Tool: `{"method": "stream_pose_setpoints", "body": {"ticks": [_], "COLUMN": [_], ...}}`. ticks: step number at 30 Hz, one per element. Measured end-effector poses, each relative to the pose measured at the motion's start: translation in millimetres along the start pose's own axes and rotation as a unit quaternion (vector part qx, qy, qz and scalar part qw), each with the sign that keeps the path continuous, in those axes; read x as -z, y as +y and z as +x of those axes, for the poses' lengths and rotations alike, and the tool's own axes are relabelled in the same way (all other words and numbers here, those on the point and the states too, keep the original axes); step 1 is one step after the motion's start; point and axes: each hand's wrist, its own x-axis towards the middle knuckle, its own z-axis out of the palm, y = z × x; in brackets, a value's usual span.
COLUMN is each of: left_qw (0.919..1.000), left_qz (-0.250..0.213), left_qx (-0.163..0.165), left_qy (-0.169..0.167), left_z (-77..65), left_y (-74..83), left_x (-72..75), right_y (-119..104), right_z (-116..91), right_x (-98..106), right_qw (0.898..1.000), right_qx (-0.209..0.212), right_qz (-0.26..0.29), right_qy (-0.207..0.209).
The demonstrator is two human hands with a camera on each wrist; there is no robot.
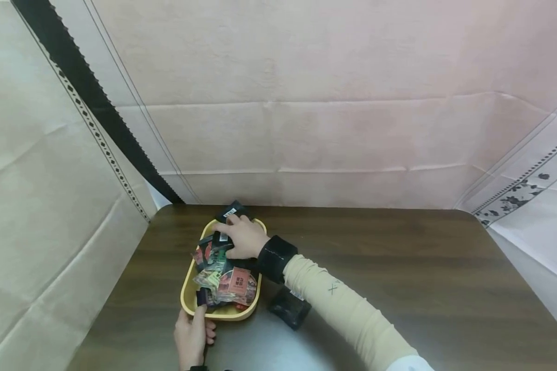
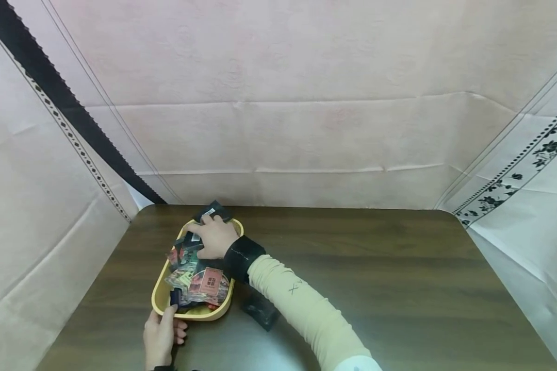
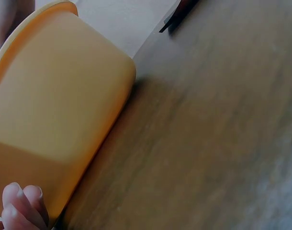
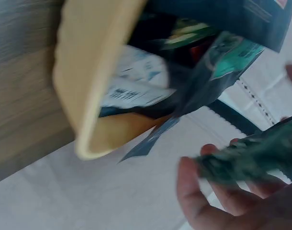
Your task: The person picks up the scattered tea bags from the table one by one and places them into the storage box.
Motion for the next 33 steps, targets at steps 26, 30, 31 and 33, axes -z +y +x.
{"method": "stream_pose_setpoints", "body": {"ticks": [26,30,31,33], "left_qw": [0.9999,0.9999,0.9999,0.9998], "left_qz": [-0.007,-0.014,-0.015,-0.017], "left_qx": [0.005,0.001,-0.001,-0.003], "left_qy": [-0.004,-0.006,-0.005,-0.004], "left_z": [-0.4,-0.6,-0.7,-0.9], "left_y": [2.7,2.5,2.2,1.3], "left_x": [-2.2,-1.9,-2.1,-3.0], "right_y": [61.7,63.6,62.5,59.5], "right_z": [-92.0,-121.0,-126.6,-135.4], "right_x": [-20.7,-41.0,-45.0,-52.0], "right_qw": [0.998,1.0,1.0,0.999], "right_qx": [-0.018,-0.009,-0.006,0.001], "right_qz": [0.016,-0.02,-0.026,-0.032], "right_qy": [0.051,0.004,-0.006,-0.026]}}
